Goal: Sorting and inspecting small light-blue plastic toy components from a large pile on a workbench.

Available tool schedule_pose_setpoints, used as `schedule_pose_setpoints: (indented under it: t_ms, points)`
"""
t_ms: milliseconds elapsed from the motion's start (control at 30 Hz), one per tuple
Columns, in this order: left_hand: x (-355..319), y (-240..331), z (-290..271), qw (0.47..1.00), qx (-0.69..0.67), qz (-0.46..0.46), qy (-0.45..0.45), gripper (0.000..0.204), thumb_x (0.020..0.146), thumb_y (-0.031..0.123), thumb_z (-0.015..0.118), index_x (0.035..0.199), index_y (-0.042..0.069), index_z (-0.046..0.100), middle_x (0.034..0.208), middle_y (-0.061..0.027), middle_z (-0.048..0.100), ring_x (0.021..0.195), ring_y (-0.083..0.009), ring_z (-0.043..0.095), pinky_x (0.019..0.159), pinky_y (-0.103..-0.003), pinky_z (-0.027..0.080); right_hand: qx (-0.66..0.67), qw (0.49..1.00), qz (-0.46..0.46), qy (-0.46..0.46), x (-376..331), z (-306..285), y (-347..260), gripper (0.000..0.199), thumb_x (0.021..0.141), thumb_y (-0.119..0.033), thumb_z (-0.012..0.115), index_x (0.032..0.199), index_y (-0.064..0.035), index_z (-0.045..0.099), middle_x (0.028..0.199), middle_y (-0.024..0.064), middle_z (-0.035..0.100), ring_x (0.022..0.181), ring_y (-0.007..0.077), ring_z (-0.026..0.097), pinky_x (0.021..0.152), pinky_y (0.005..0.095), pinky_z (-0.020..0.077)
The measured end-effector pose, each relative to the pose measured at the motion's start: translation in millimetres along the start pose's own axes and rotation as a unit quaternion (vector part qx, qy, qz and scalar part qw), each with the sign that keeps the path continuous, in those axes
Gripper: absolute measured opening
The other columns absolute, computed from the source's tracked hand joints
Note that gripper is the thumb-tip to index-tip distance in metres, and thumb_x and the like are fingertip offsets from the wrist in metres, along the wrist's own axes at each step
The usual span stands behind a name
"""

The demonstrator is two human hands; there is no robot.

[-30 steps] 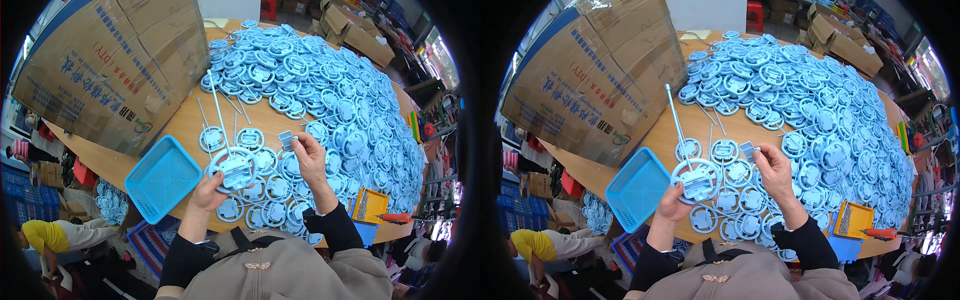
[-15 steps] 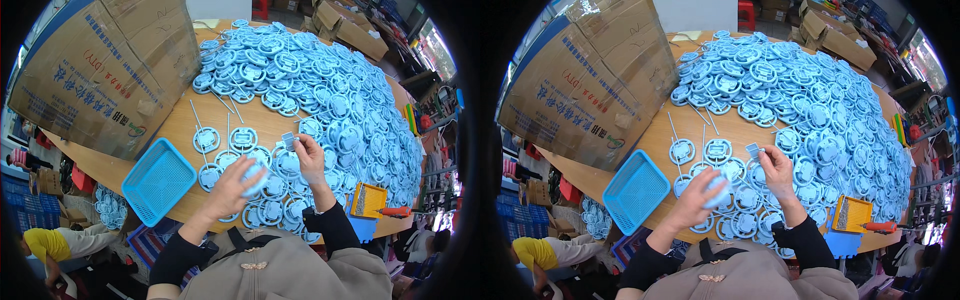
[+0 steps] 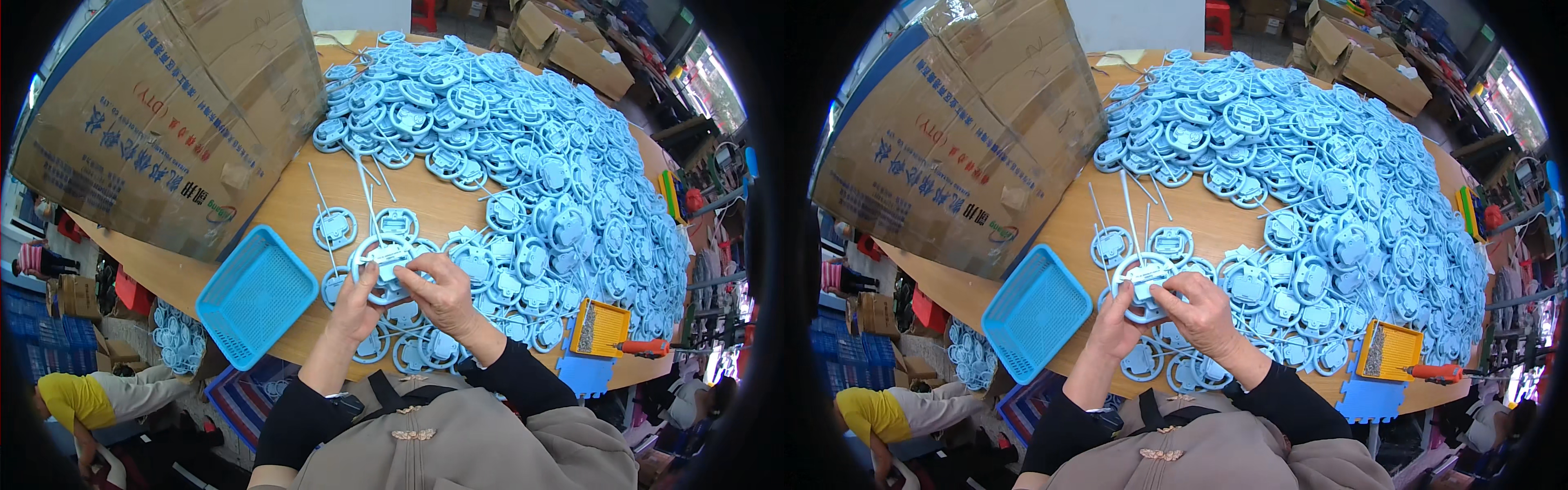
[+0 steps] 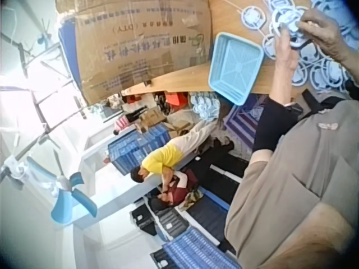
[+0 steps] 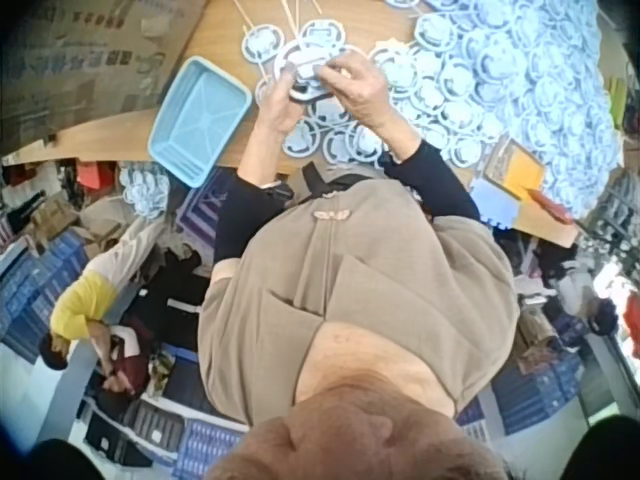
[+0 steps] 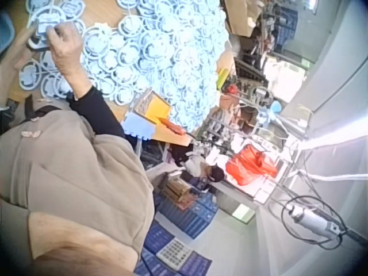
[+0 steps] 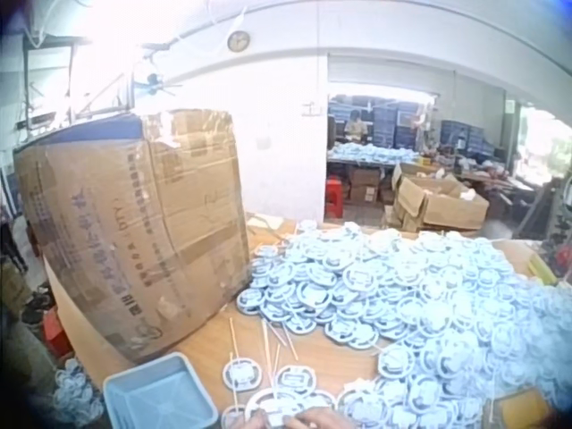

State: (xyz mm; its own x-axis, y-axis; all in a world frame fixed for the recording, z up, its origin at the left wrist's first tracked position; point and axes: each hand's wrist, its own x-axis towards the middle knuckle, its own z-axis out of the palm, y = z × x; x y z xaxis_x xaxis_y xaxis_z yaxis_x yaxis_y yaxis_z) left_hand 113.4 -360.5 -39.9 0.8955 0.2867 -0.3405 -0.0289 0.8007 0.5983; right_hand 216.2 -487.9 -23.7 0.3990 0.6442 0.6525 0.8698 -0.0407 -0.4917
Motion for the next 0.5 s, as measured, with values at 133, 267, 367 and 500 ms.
schedule_pose_setpoints:
  t_ms: [133,267,367,500]
  points:
    - [-1.4,-4.5,-5.5,0.997,0.066,0.050,0.002,0.048,0.091,0.024,0.053,0.133,0.010,0.036,0.118,-0.0090,0.054,0.102,-0.0201,0.057,0.082,-0.040,0.051,-0.012,1.000,-0.017,-0.011,-1.9,5.1,-2.9,0.039,0.064,-0.006,0.071,0.102,-0.0078,0.064,0.089,0.0065,0.058,0.079,0.0258,0.058,0.065,0.0342,0.0494]
    - [-2.9,-9.3,-9.7,0.993,0.077,0.083,0.018,0.044,0.087,0.017,0.055,0.127,0.003,0.043,0.115,-0.0096,0.055,0.100,-0.0183,0.057,0.083,-0.034,0.050,0.035,0.995,0.095,0.017,-10.8,11.7,0.9,0.037,0.077,-0.014,0.069,0.112,-0.0047,0.059,0.092,0.0076,0.059,0.080,0.0223,0.059,0.069,0.0318,0.0488]
    - [-2.0,-11.7,-5.3,0.991,0.079,0.099,0.035,0.041,0.085,0.019,0.058,0.121,0.000,0.049,0.110,-0.0087,0.058,0.098,-0.0177,0.058,0.082,-0.031,0.050,0.458,0.763,0.454,-0.050,-20.4,17.8,8.3,0.040,0.087,-0.020,0.063,0.120,-0.0001,0.053,0.098,0.0068,0.061,0.082,0.0151,0.059,0.072,0.0278,0.0478]
    - [-0.8,-10.3,-16.1,0.986,0.138,0.078,0.052,0.042,0.083,0.019,0.063,0.117,-0.001,0.051,0.107,-0.0081,0.060,0.098,-0.0163,0.058,0.081,-0.030,0.049,0.470,0.730,0.492,-0.066,-30.9,25.4,14.2,0.043,0.091,-0.025,0.058,0.121,0.0040,0.047,0.096,0.0059,0.061,0.081,0.0093,0.057,0.067,0.0237,0.0486]
